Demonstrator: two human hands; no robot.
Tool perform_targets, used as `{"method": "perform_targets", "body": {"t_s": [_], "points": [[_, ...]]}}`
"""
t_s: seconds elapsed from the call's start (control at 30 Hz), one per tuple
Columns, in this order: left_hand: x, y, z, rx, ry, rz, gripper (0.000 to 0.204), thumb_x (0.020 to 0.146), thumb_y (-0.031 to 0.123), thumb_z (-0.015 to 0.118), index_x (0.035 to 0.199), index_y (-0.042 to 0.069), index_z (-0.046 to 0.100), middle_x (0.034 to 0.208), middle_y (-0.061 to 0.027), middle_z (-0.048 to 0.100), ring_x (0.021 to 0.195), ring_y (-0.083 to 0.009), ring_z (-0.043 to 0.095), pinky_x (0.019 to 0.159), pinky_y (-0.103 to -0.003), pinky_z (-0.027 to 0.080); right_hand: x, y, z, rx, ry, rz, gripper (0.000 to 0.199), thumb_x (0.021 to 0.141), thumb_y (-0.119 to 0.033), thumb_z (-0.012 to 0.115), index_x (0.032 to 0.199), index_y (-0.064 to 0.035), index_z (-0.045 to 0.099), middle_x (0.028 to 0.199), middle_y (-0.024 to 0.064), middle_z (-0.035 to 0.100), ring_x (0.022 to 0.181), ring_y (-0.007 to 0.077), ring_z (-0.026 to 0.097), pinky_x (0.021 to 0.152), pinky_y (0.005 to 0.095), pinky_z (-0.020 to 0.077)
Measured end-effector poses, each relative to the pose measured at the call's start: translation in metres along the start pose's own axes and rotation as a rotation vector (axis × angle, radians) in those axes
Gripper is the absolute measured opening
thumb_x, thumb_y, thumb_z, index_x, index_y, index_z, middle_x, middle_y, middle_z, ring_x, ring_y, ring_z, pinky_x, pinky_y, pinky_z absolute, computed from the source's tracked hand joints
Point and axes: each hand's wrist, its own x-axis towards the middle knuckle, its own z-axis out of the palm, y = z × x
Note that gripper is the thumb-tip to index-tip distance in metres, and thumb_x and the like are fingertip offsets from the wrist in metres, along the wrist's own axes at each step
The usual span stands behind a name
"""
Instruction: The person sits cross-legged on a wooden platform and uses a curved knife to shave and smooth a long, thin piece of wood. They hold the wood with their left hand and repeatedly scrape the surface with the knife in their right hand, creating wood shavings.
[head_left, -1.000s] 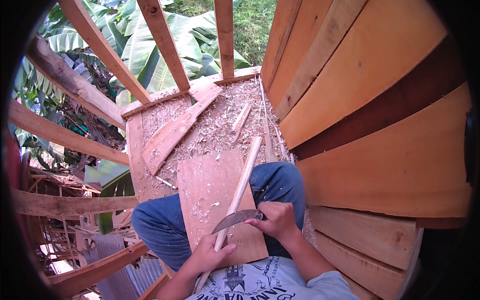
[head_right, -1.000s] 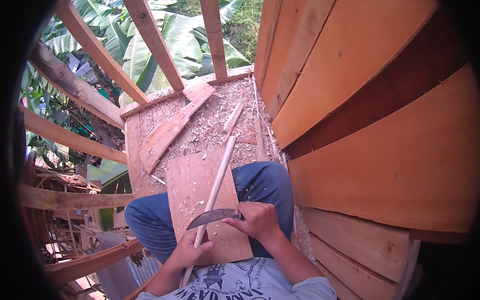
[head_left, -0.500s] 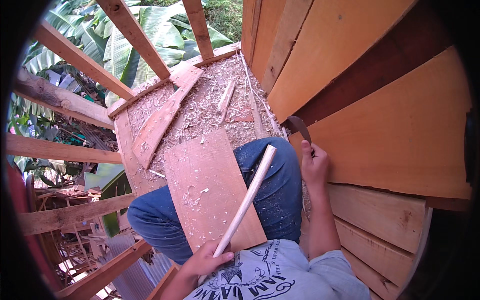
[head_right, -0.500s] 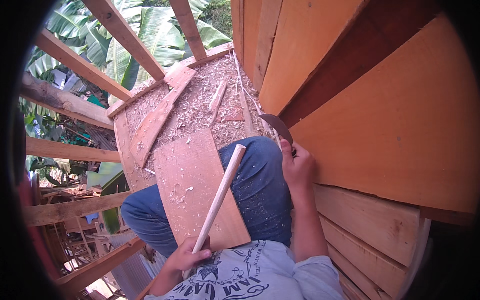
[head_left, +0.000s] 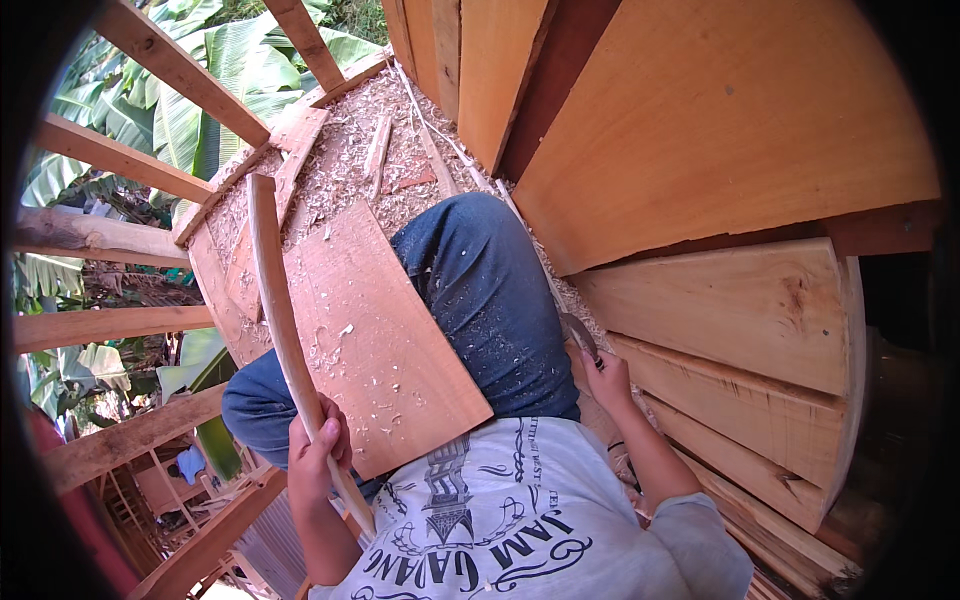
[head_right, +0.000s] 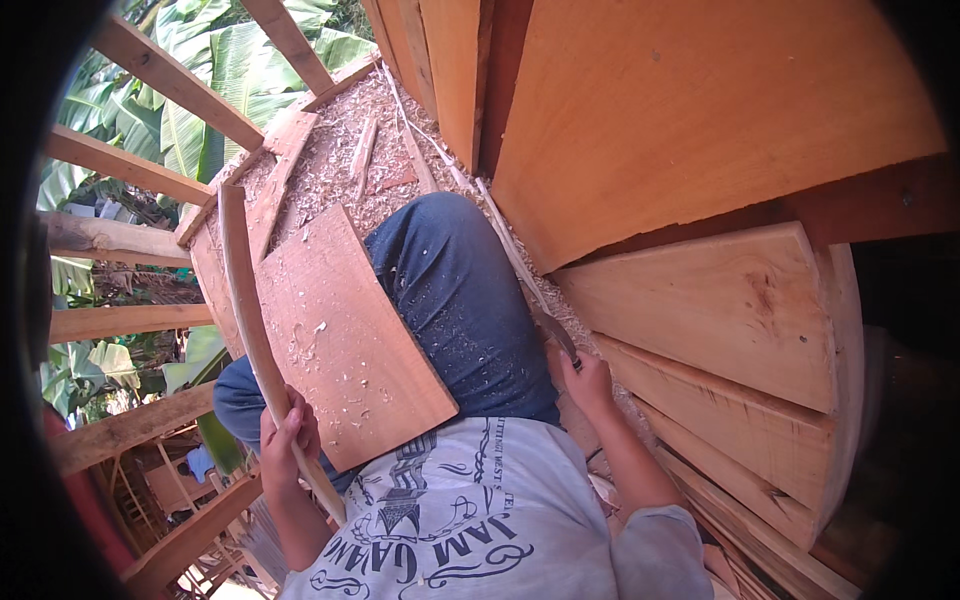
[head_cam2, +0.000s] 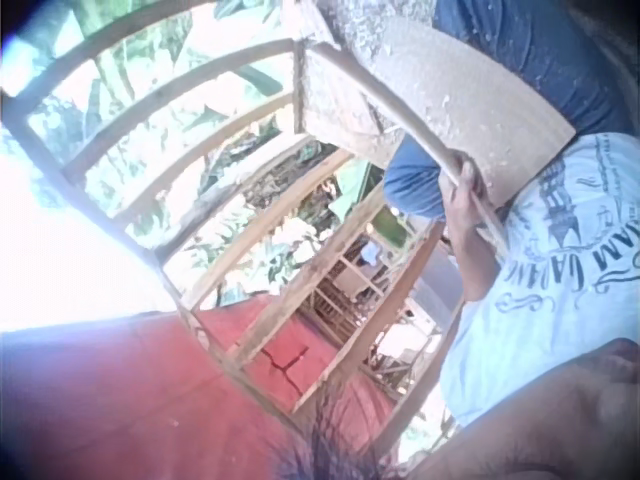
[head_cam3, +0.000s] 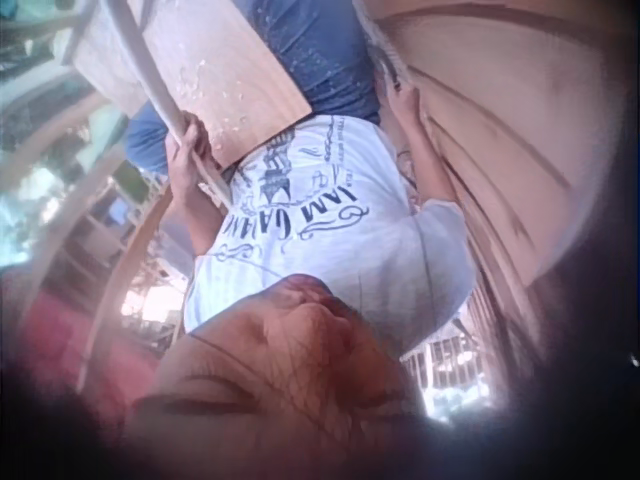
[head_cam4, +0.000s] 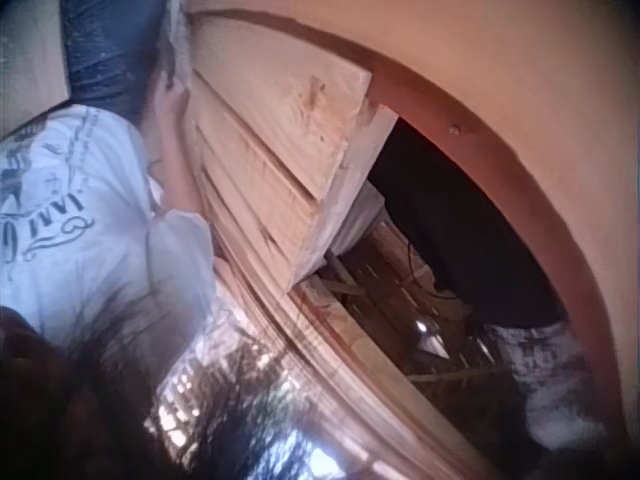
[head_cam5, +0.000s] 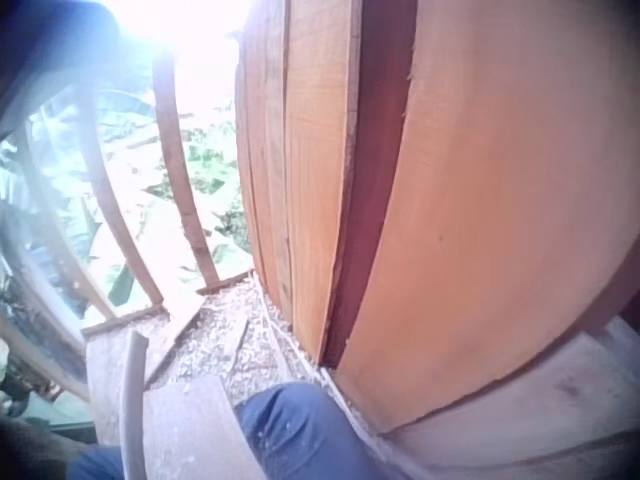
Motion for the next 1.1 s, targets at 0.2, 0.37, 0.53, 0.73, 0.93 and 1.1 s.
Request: {"method": "perform_targets", "body": {"t_s": [0.2, 0.37, 0.53, 0.73, 0.93, 1.1], "points": [[-0.015, -0.007, 0.008, 0.02, 0.053, 0.101, 0.03, 0.088, 0.028, 0.061, 0.089, 0.005, 0.042, 0.063, 0.001, 0.039, 0.05, -0.0052, 0.039, 0.04, -0.02, 0.037, -0.038, 0.046, -0.006, -0.183, -0.074, 0.153, 0.033, 0.083, -0.029, 0.068, 0.092, 0.0018, 0.066, 0.076, 0.0225, 0.066, 0.067, 0.0315, 0.065, 0.063, 0.0394, 0.0491], [-0.006, 0.005, -0.001, 0.183, 0.128, 0.267, 0.028, 0.09, 0.024, 0.058, 0.101, 0.0, 0.046, 0.07, -0.0003, 0.042, 0.058, -0.007, 0.043, 0.052, -0.023, 0.042, -0.044, 0.051, -0.003, -0.088, -0.046, 0.25, 0.043, 0.078, -0.027, 0.071, 0.11, 0.0001, 0.062, 0.099, 0.0234, 0.067, 0.088, 0.0367, 0.066, 0.079, 0.0413, 0.0513], [0.042, 0.022, -0.066, 0.517, 0.313, 0.423, 0.023, 0.093, 0.024, 0.056, 0.099, 0.001, 0.053, 0.083, -0.0049, 0.052, 0.082, -0.0139, 0.052, 0.082, -0.031, 0.042, -0.048, 0.096, 0.009, -0.053, 0.052, 0.227, 0.049, 0.075, -0.018, 0.069, 0.119, -0.0005, 0.059, 0.107, 0.0245, 0.065, 0.103, 0.037, 0.063, 0.09, 0.0398, 0.0491], [0.086, 0.053, -0.112, 0.806, 0.303, 0.268, 0.042, 0.095, 0.032, 0.051, 0.121, -0.001, 0.057, 0.12, -0.0099, 0.058, 0.112, -0.018, 0.05, 0.099, -0.033, 0.036, -0.083, 0.153, -0.006, -0.056, 0.127, 0.367, 0.039, 0.076, -0.014, 0.066, 0.113, -0.001, 0.061, 0.091, 0.0257, 0.066, 0.089, 0.0408, 0.065, 0.076, 0.0442, 0.0516], [0.125, 0.055, -0.134, 0.814, 0.193, 0.085, 0.048, 0.094, 0.034, 0.051, 0.127, -0.001, 0.056, 0.123, -0.0121, 0.058, 0.121, -0.0214, 0.047, 0.107, -0.036, 0.028, -0.119, 0.153, -0.034, -0.007, 0.211, 0.349, 0.024, 0.078, -0.01, 0.064, 0.101, -0.0016, 0.064, 0.077, 0.0179, 0.065, 0.071, 0.0293, 0.062, 0.066, 0.0373, 0.0494], [0.143, 0.06, -0.132, 0.8, 0.133, 0.116, 0.048, 0.093, 0.032, 0.051, 0.124, -0.003, 0.057, 0.118, -0.0115, 0.059, 0.117, -0.0212, 0.048, 0.106, -0.035, 0.029, -0.145, 0.165, -0.053, -0.133, 0.152, 0.486, 0.015, 0.079, -0.009, 0.063, 0.093, -0.0021, 0.065, 0.078, 0.0167, 0.066, 0.073, 0.027, 0.066, 0.069, 0.0335, 0.0502]]}}
